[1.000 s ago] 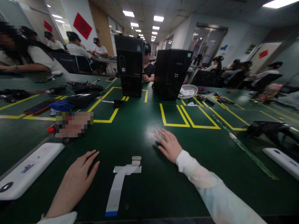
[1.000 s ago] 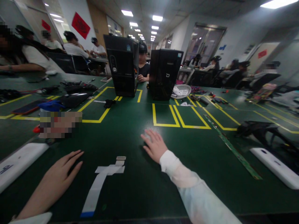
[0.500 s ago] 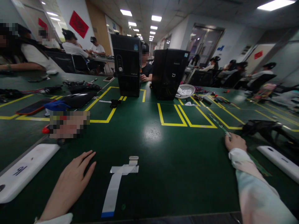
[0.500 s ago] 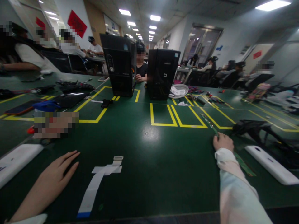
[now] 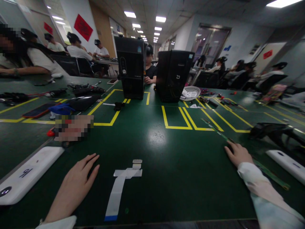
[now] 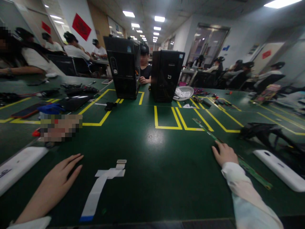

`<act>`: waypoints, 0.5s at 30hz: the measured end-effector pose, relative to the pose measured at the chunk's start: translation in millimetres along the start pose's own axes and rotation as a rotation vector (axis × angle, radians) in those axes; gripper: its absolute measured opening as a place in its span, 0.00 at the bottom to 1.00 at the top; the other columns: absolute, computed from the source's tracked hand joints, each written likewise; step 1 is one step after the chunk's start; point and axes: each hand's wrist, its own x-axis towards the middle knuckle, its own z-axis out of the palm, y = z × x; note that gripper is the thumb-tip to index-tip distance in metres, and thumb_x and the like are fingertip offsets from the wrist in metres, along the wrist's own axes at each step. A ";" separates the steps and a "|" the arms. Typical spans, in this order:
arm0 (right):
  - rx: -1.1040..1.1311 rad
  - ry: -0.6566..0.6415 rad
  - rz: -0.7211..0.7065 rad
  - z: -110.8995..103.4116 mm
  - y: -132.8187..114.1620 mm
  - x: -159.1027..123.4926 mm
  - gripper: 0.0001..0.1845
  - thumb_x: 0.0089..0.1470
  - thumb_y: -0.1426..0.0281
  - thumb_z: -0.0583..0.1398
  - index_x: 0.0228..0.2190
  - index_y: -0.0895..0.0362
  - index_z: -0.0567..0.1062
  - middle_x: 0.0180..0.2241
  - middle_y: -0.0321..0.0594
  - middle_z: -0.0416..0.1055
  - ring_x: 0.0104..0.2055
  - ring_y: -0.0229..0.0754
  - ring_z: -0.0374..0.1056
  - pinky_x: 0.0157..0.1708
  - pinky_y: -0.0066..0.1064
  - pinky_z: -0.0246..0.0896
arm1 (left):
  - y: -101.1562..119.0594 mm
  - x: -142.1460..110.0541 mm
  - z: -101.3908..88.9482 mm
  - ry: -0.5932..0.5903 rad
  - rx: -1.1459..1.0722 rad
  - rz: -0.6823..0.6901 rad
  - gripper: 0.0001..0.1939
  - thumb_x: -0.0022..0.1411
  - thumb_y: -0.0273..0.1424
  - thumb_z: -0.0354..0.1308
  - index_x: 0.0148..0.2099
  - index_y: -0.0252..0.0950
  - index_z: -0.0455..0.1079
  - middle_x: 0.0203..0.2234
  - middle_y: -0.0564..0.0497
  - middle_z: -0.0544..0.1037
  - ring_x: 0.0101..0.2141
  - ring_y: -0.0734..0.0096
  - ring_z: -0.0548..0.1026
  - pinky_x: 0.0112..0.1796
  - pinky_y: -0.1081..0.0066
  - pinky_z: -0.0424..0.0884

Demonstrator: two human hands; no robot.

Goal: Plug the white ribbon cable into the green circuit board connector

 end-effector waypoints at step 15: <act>0.126 0.158 0.197 -14.2 36.4 -83.2 0.40 0.53 0.48 0.43 0.57 0.58 0.69 0.58 0.67 0.61 0.62 0.67 0.57 0.57 0.58 0.57 | 0.7 -0.8 -0.6 0.014 0.013 0.013 0.32 0.67 0.48 0.41 0.61 0.34 0.66 0.58 0.38 0.70 0.56 0.50 0.70 0.55 0.49 0.67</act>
